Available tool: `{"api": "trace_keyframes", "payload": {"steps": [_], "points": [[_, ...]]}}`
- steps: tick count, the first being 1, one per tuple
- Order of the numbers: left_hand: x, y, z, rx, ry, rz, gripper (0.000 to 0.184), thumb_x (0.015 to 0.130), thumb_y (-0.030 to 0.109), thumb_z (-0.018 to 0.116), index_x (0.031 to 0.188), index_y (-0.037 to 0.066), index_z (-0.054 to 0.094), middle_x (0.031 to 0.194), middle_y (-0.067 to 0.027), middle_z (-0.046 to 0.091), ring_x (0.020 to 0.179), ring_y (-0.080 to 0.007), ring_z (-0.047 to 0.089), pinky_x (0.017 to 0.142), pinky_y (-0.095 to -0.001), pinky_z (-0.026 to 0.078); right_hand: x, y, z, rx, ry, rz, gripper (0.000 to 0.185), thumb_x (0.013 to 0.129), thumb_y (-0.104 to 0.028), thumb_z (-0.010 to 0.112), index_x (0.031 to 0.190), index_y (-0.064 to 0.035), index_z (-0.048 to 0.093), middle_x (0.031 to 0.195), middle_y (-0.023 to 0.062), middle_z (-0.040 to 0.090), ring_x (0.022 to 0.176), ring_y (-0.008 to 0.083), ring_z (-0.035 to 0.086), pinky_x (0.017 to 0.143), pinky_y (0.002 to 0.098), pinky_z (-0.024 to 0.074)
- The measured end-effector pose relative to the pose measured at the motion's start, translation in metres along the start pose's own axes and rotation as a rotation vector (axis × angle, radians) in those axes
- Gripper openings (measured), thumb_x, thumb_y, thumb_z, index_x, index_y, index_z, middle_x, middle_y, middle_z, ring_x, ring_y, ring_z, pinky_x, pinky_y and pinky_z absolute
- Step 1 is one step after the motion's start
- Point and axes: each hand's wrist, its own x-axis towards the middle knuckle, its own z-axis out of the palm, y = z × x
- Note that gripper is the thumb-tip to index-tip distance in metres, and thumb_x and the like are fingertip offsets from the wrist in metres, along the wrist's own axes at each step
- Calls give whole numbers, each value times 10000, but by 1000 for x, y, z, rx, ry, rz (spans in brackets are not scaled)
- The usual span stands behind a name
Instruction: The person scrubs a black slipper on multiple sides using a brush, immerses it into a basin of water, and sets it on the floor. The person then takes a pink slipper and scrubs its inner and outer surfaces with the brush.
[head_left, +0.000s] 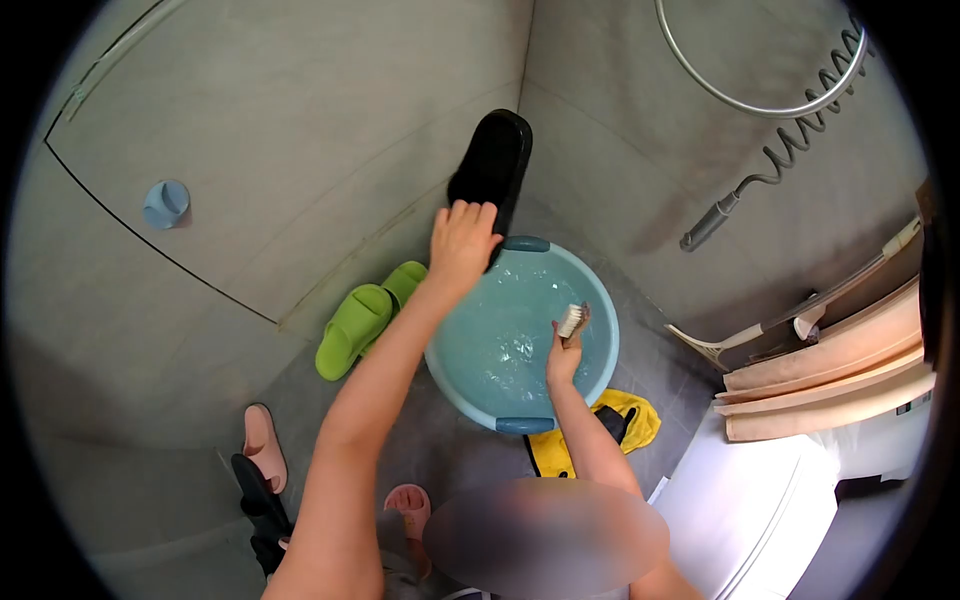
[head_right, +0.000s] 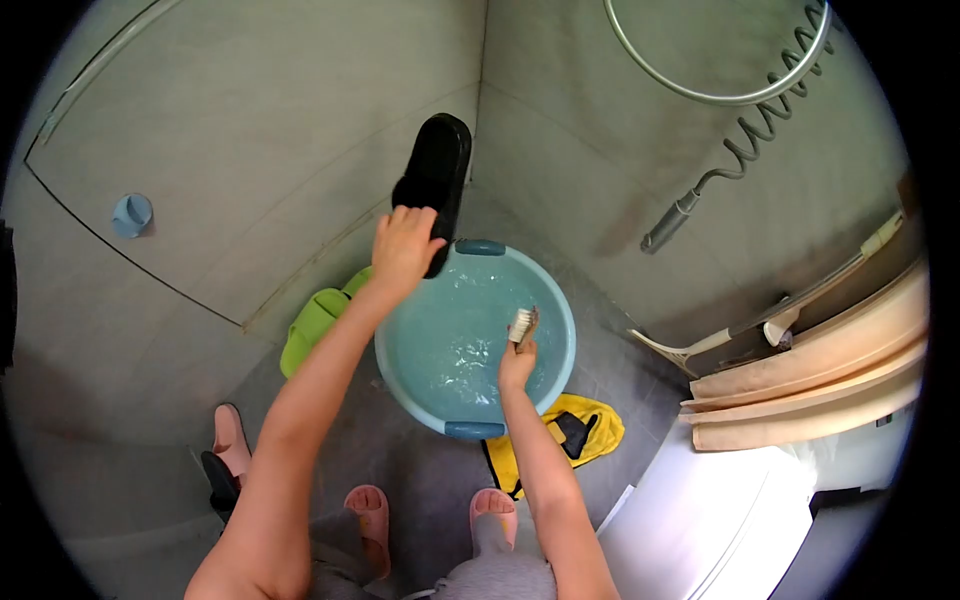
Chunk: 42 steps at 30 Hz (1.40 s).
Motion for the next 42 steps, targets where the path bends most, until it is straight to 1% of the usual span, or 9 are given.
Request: {"api": "trace_keyframes", "payload": {"steps": [6,10,14,18,20,26,32,37,42], "points": [[-33,-63,5,421,-358,54,229,836,114,605,1050,73,675,1025,-115,621,1091,-308,547,918,-444,402,-2,6,1,-76,-125,-24,649,1016,-59,533,1585,-112,226,1334,111,581,1128,168,631,983,275,435],[-93,-79,24,478,-286,37,301,864,143,593,1142,53,668,1371,-204,536,1393,-375,397,1135,-509,309,-12,4,-3,-41,-193,-77,660,1015,-37,519,1593,-114,212,1371,99,553,1115,161,639,987,278,440],[-101,-78,-1,476,-313,71,339,877,158,586,1198,75,659,1422,-185,515,1406,-364,382,1123,-511,324,-21,-1,-10,-125,-302,-221,699,1002,12,496,1605,-125,170,1433,98,503,1119,195,647,990,279,449],[-72,-73,-92,458,-451,6,328,847,197,690,1154,87,663,1309,-152,574,1319,-333,479,1038,-486,404,-50,-34,-21,-178,-338,-342,573,999,-19,506,1547,-88,352,1367,121,580,1100,195,654,980,303,464],[-60,-73,-159,446,-593,-58,326,840,201,707,1140,83,658,1244,-149,599,1247,-331,527,1001,-480,428,-53,-39,-29,-331,-332,-272,277,957,-161,611,1208,-95,710,1073,153,712,989,292,676,894,399,488],[-150,-68,-357,411,-611,-38,309,832,214,718,1101,81,648,997,-147,674,1034,-351,630,880,-478,498,-75,-106,-47,-282,-629,-318,333,995,-281,604,1129,5,709,975,106,734,930,190,687,852,325,500],[-371,-123,-386,509,-898,-721,274,867,285,670,1017,63,726,1015,-195,720,981,-395,681,839,-492,542,-123,-145,-57,-111,-767,-243,342,996,-288,596,1045,27,719,925,99,733,894,188,683,827,328,513],[-489,-137,-344,496,-1021,-934,807,817,292,758,1515,186,368,1595,-66,324,1485,-314,251,1170,-569,257,-132,-143,-64,-141,-764,-158,321,996,-262,586,1052,27,715,902,102,727,836,188,688,802,320,530],[-502,-137,-317,619,-892,-997,885,794,271,776,1536,157,308,1605,-59,273,1493,-341,212,1129,-700,220,-128,-131,-63,-135,-716,-70,299,997,-233,586,1062,34,704,899,106,727,834,185,699,784,317,541]]}}
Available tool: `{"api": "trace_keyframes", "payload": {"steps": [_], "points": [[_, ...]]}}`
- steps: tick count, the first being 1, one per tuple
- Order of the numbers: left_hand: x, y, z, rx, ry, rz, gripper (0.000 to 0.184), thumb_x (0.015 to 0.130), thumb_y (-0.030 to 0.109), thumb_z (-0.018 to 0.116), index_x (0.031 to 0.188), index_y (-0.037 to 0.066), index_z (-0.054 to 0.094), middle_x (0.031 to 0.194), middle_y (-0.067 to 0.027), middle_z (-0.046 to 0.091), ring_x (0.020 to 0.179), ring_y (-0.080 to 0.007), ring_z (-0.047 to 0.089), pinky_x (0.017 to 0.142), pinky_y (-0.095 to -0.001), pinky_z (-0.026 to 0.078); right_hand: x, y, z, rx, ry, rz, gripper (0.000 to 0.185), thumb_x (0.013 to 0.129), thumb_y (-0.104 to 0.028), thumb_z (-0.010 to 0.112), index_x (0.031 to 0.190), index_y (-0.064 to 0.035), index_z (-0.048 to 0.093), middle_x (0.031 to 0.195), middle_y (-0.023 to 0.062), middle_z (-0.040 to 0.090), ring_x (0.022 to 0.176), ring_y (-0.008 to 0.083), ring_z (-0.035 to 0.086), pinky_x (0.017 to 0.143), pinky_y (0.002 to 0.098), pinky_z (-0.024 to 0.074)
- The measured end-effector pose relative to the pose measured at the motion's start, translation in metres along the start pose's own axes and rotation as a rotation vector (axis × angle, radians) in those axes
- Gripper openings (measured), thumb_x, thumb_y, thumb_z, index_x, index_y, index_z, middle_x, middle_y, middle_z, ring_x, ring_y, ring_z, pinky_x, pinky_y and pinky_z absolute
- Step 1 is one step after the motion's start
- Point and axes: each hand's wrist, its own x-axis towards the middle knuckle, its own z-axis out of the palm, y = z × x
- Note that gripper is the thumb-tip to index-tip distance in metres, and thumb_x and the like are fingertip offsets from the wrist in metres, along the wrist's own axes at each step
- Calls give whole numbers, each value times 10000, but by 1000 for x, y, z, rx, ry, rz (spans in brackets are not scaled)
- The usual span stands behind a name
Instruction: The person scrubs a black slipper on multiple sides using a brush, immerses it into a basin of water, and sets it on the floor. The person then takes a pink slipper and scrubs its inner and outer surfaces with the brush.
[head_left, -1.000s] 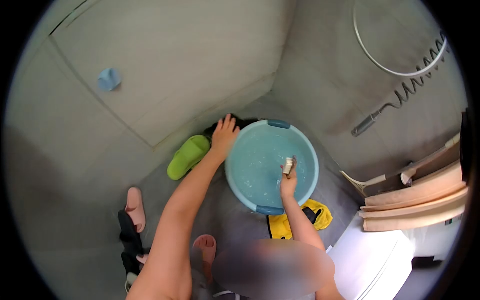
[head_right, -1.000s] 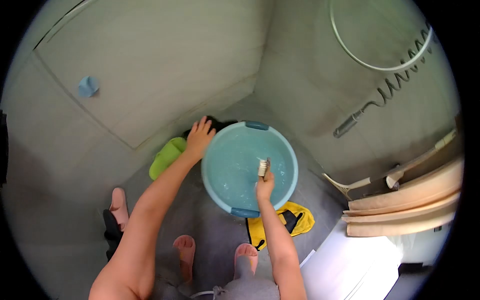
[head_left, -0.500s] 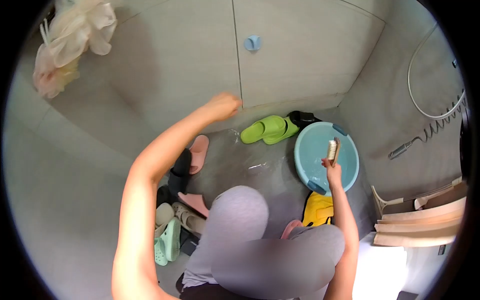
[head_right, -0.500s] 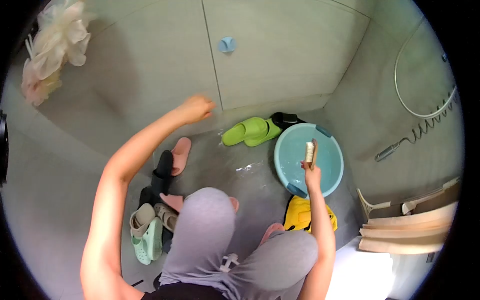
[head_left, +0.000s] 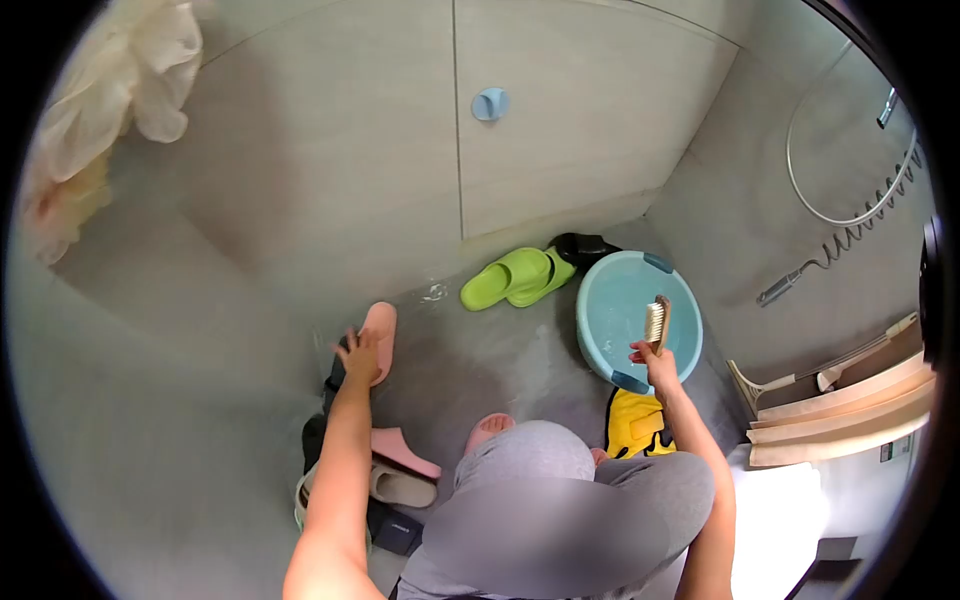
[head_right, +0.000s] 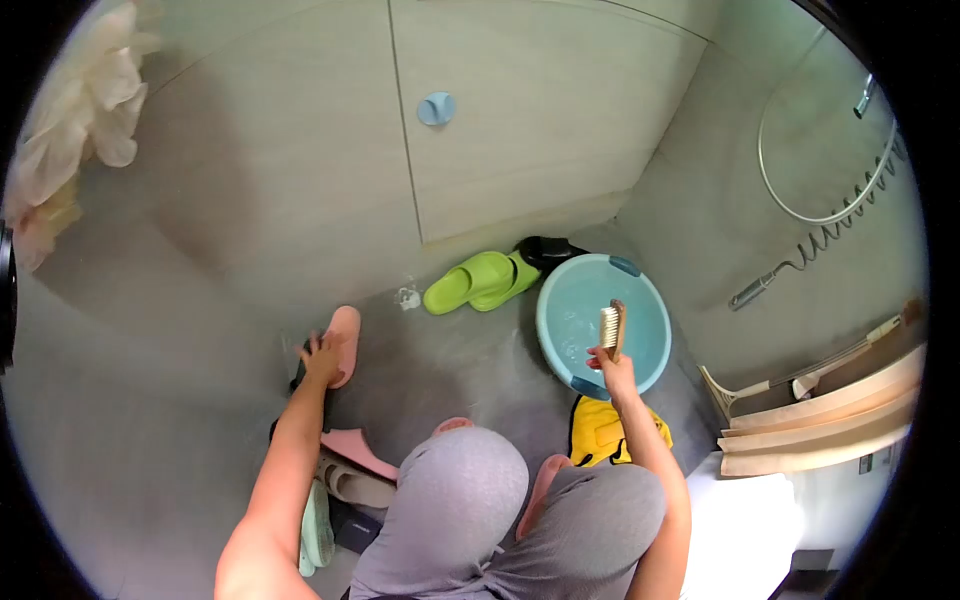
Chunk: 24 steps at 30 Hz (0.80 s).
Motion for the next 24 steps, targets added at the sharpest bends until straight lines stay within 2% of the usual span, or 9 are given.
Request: {"api": "trace_keyframes", "payload": {"steps": [1,3,5,8,10,13,17,19,24], "points": [[-12,7,-21,-88,-73,-138,870,799,263,767,1532,157,312,1592,-66,287,1483,-359,226,1109,-732,224,1,6,-1,3,-11,-11,321,998,-313,578,1089,-36,712,883,62,720,836,154,679,708,281,474],[-11,14,-38,-124,-108,-125,804,807,232,752,1506,161,361,1565,-70,330,1469,-381,241,1098,-699,279,-9,-4,2,-20,10,38,324,995,-330,575,1089,-56,720,877,35,721,820,132,667,682,269,454],[11,11,-13,-150,-150,-115,742,814,202,737,1479,165,411,1538,-75,374,1454,-404,256,1086,-665,334,-15,-9,3,-15,14,61,322,995,-302,587,1082,-19,714,881,63,722,825,149,676,747,289,487],[54,6,66,-236,100,-138,557,790,142,741,1325,164,584,1402,-101,507,1384,-420,343,1025,-546,446,-16,-2,-2,-11,-6,70,318,992,-272,600,1076,15,710,883,86,722,829,163,681,813,307,514],[48,22,41,-266,128,185,411,752,123,759,1154,114,678,1276,-118,581,1316,-407,410,992,-472,472,-7,7,-4,16,-7,43,317,987,-286,600,1083,-7,717,876,66,724,816,149,673,789,296,499],[18,79,-6,-465,211,345,338,735,132,768,1063,90,696,1225,-129,588,1256,-403,448,1028,-437,437,0,13,-8,15,39,49,318,988,-305,599,1083,-30,725,863,47,726,808,136,670,767,286,488],[12,154,-59,-458,315,551,359,746,144,768,1090,97,677,1222,-122,586,1265,-402,440,1080,-468,374,3,16,-20,98,131,-24,331,999,-329,583,1078,-45,732,856,31,727,809,118,666,745,286,480],[4,201,-104,-284,618,667,389,757,153,765,1119,79,646,1193,-111,595,1260,-365,461,1087,-521,337,1,13,-32,138,190,-5,314,1011,-301,572,1079,-34,722,856,30,723,812,117,666,747,287,479],[-1,330,-197,-506,566,1035,360,804,143,731,1133,70,603,1127,-119,617,1187,-331,532,1066,-548,341,-4,48,-70,417,367,-35,271,1024,-226,559,1072,-1,702,833,46,711,793,114,665,698,270,488]]}}
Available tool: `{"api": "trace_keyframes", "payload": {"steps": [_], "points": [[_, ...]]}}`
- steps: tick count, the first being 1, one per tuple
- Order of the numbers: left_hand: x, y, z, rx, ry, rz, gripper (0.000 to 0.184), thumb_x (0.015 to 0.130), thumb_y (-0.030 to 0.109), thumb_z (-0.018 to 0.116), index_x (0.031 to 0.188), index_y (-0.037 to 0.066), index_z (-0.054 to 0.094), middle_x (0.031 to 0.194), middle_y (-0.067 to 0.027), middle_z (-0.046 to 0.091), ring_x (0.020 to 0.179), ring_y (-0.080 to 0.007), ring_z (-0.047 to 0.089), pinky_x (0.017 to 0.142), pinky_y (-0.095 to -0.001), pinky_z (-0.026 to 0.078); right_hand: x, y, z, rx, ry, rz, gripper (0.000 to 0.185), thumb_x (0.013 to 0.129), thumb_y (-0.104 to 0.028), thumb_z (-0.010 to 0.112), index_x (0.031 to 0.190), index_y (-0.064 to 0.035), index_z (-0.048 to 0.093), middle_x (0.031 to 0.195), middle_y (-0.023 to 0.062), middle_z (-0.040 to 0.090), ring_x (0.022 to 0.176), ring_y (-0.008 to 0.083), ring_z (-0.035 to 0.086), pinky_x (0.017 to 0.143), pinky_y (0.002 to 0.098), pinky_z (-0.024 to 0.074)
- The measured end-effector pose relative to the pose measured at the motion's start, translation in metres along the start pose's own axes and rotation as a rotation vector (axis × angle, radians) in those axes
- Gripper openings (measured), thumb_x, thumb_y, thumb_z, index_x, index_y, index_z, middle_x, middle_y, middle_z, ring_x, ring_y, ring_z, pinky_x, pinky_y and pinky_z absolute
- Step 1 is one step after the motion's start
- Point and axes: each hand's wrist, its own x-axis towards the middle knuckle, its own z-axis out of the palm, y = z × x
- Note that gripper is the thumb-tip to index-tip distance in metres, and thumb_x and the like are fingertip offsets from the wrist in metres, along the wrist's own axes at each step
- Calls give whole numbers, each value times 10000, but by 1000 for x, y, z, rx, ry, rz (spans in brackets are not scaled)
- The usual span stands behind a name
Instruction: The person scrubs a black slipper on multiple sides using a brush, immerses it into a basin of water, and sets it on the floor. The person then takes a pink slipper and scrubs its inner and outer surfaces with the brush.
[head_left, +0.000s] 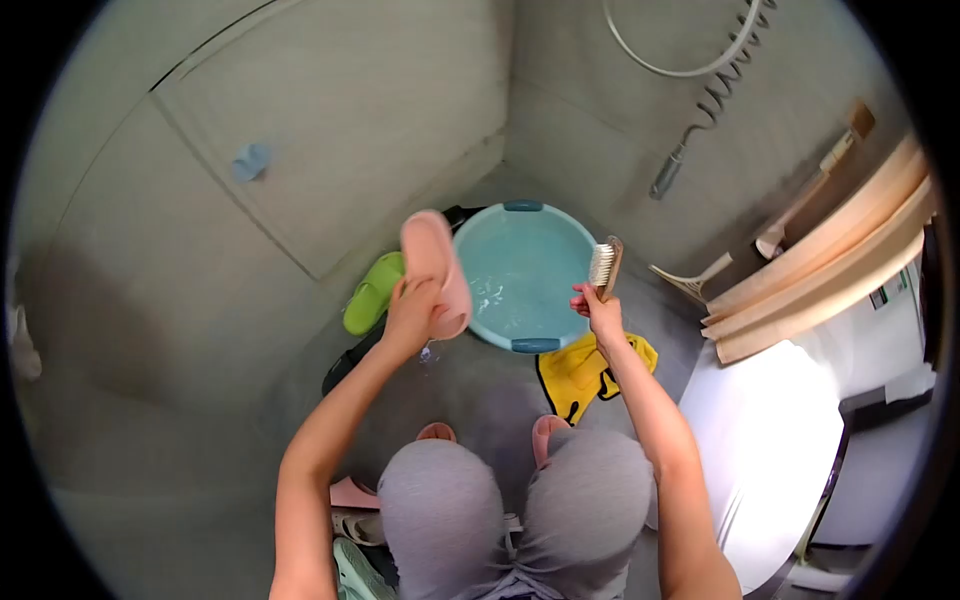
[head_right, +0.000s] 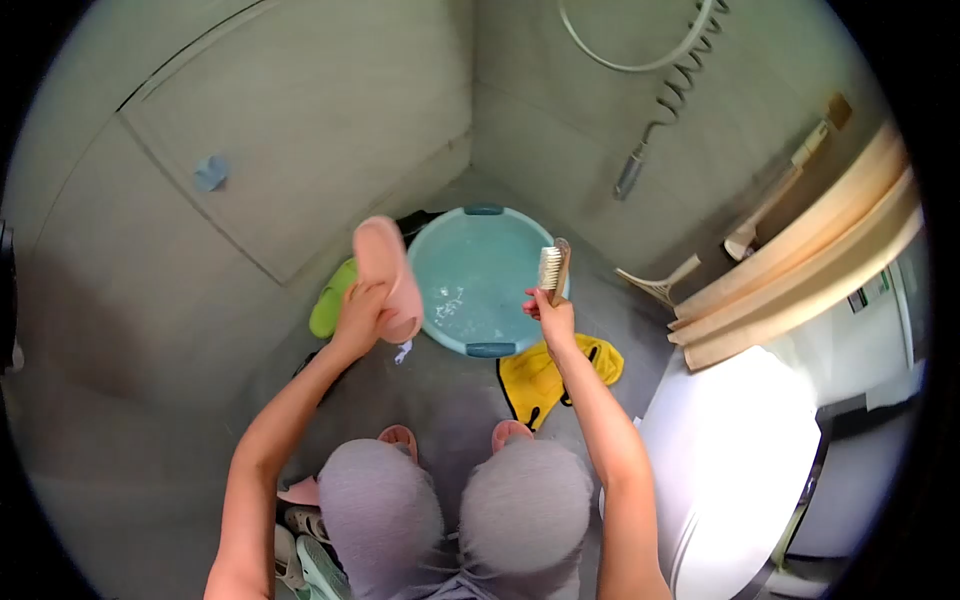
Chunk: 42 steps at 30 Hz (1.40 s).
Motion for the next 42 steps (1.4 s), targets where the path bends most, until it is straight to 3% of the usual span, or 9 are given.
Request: {"api": "trace_keyframes", "payload": {"steps": [5,8,11,16,25,32,37,39,42], "points": [[89,48,69,69,-367,301,238,861,149,684,1071,67,608,1030,-156,654,1108,-334,578,1033,-527,380,-17,40,-69,-76,183,71,316,1002,-287,598,1077,9,682,767,68,686,716,167,661,661,329,501],[113,55,133,58,-586,328,236,881,168,664,1082,49,631,1010,-179,673,1074,-351,599,969,-491,444,-41,88,-101,-582,466,-112,413,959,-374,615,1236,-67,621,1013,218,699,911,444,655,787,473,508],[114,28,210,-168,-824,-89,300,880,223,677,1142,81,646,1121,-146,677,1111,-347,607,930,-469,490,-80,120,-113,-783,457,98,537,977,-401,587,1463,-207,466,1081,227,689,943,443,658,787,514,513],[99,5,268,-76,-775,19,357,894,263,668,1203,85,651,1126,-179,684,1019,-382,660,874,-475,528,-123,175,-117,-1139,290,-140,538,949,-263,631,1462,-351,497,794,95,577,751,299,632,639,424,513],[87,-10,303,292,-1010,-107,438,920,366,611,1283,121,621,1245,-166,663,1161,-359,624,1000,-515,462,-94,184,-120,-1280,281,-325,495,878,-207,706,1358,-302,629,692,69,492,649,260,572,585,391,488],[82,18,270,264,-742,7,557,919,369,606,1401,116,491,1377,-171,582,1336,-361,486,1130,-609,263,-123,202,-124,-1105,282,-333,461,865,-181,701,1311,-293,665,699,74,528,656,267,596,579,408,494],[86,-4,284,349,-890,42,463,865,364,692,1212,63,632,1165,-206,684,1092,-367,643,1007,-508,449,-129,200,-115,-1193,149,-162,480,921,-196,656,1389,-289,598,842,123,640,737,327,636,624,429,517],[79,-6,265,190,-701,64,406,856,317,704,1152,44,655,1102,-213,694,1028,-379,658,958,-489,475,-128,194,-109,-1061,129,-186,492,949,-201,632,1431,-267,558,880,144,654,768,340,649,642,439,520],[85,-2,214,-192,-504,-96,318,840,229,718,1067,10,680,1011,-224,701,949,-398,670,897,-471,497,-108,113,-84,-694,540,-333,472,971,-179,606,1435,-243,551,931,134,634,838,322,645,690,416,511]]}}
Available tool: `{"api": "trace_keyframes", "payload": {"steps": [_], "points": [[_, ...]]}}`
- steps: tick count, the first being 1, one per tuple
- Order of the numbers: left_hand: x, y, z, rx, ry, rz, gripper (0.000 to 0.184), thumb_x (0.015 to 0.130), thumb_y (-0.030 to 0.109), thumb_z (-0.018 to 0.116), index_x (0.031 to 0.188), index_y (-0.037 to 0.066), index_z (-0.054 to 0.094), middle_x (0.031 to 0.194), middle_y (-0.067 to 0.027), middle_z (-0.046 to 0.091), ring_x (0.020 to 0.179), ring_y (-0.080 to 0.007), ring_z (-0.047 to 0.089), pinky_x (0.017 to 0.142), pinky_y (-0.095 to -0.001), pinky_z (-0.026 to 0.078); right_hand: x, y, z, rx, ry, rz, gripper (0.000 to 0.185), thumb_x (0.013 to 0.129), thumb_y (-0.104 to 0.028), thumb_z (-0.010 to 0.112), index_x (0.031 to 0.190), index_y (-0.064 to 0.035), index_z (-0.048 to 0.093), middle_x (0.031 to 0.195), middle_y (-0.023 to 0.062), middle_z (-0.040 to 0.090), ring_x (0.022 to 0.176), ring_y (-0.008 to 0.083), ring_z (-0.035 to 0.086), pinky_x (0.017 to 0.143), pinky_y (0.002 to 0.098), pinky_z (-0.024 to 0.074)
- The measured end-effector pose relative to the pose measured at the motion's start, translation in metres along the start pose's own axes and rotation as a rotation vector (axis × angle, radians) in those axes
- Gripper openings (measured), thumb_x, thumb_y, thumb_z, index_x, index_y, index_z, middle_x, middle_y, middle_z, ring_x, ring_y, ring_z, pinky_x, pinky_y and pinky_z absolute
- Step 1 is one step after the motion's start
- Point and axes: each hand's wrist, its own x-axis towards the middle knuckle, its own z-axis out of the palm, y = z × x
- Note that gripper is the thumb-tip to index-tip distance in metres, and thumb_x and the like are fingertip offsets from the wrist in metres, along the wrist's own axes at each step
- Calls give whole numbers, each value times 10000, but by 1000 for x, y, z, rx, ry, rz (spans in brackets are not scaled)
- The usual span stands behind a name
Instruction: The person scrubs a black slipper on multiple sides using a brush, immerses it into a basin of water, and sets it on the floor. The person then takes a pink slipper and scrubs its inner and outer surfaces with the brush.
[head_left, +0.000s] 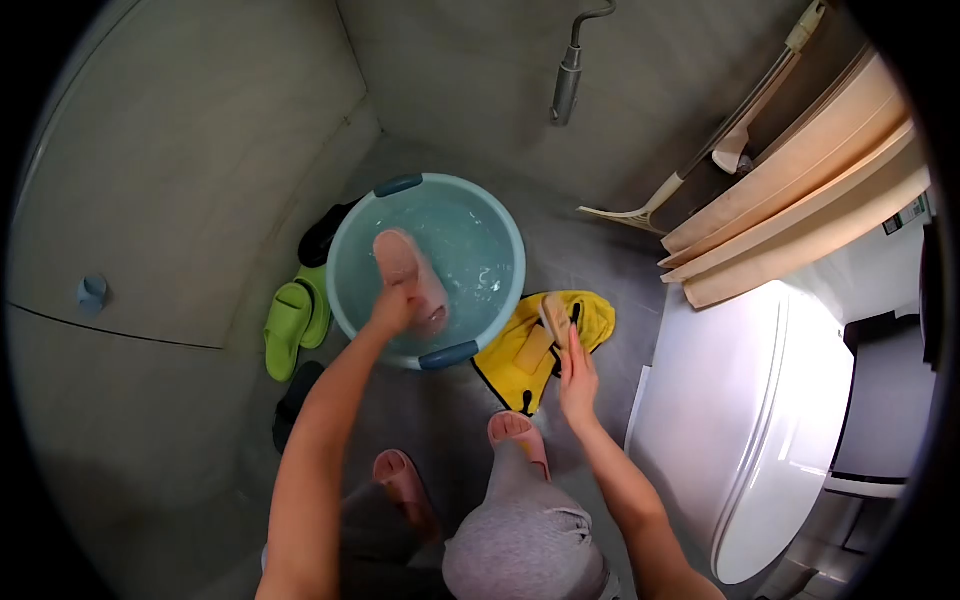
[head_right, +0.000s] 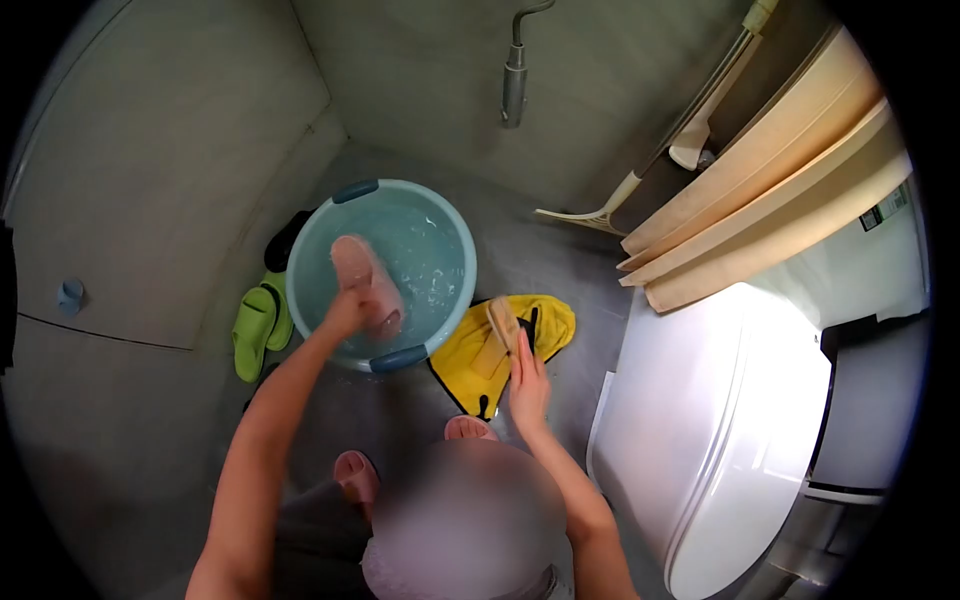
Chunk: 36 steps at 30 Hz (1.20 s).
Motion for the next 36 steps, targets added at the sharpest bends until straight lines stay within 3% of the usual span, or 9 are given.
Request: {"api": "trace_keyframes", "payload": {"steps": [4,8,11,14,19,26,28,31,36], "points": [[-8,7,-23,-405,129,-162,216,826,127,723,990,-8,684,894,-215,683,883,-410,647,856,-461,494,61,-66,34,-297,-96,-566,515,873,-111,642,1384,-168,603,831,69,562,797,241,581,692,344,479],[-14,0,-21,-255,451,18,169,831,110,715,930,-14,659,786,-188,649,802,-404,616,848,-458,497,89,-83,109,-655,-178,-671,389,870,-133,599,1249,-158,681,820,60,572,804,218,572,695,346,456],[-14,23,-46,-24,576,190,142,837,95,704,868,-17,621,737,-169,614,755,-397,590,834,-458,497,93,-87,117,-874,-304,-666,331,868,-136,580,1174,-161,704,803,67,584,804,228,575,709,383,452],[-14,43,-57,-7,572,207,167,833,105,711,824,-14,594,719,-163,603,731,-384,572,798,-435,497,88,-79,62,-391,-29,-426,387,874,-122,611,1243,-207,690,810,62,588,788,241,581,683,382,463],[-6,82,-52,-466,442,-105,196,850,142,718,925,-28,653,779,-171,655,760,-306,630,718,-365,490,2,22,5,-416,-2,-111,467,875,-111,663,1326,-230,656,798,62,565,777,271,599,697,419,499],[4,85,-27,-723,393,-143,326,923,204,677,1120,-53,639,977,-123,704,913,-190,654,798,-335,504,-91,78,6,-383,-339,-197,572,890,-107,639,1433,-264,550,790,100,568,755,300,611,631,435,496],[9,88,-29,-1114,391,-175,404,951,232,654,1253,-27,586,1176,-96,663,1056,-182,617,912,-317,478,-72,77,2,-352,-391,-290,563,899,-97,619,1436,-251,545,791,102,572,755,302,611,634,433,496],[-8,103,-55,-1162,268,-312,392,950,208,662,1276,1,594,1201,-65,642,1099,-163,598,936,-315,481,-39,81,8,-340,-217,-169,536,912,-86,590,1429,-220,550,809,108,576,757,304,611,640,428,501],[-4,85,-70,-1256,366,-365,472,946,221,667,1334,-19,545,1238,-101,635,1134,-200,600,981,-337,467,-73,81,19,-354,-469,-216,531,931,-128,587,1445,-246,526,876,130,607,804,334,618,694,449,509]]}}
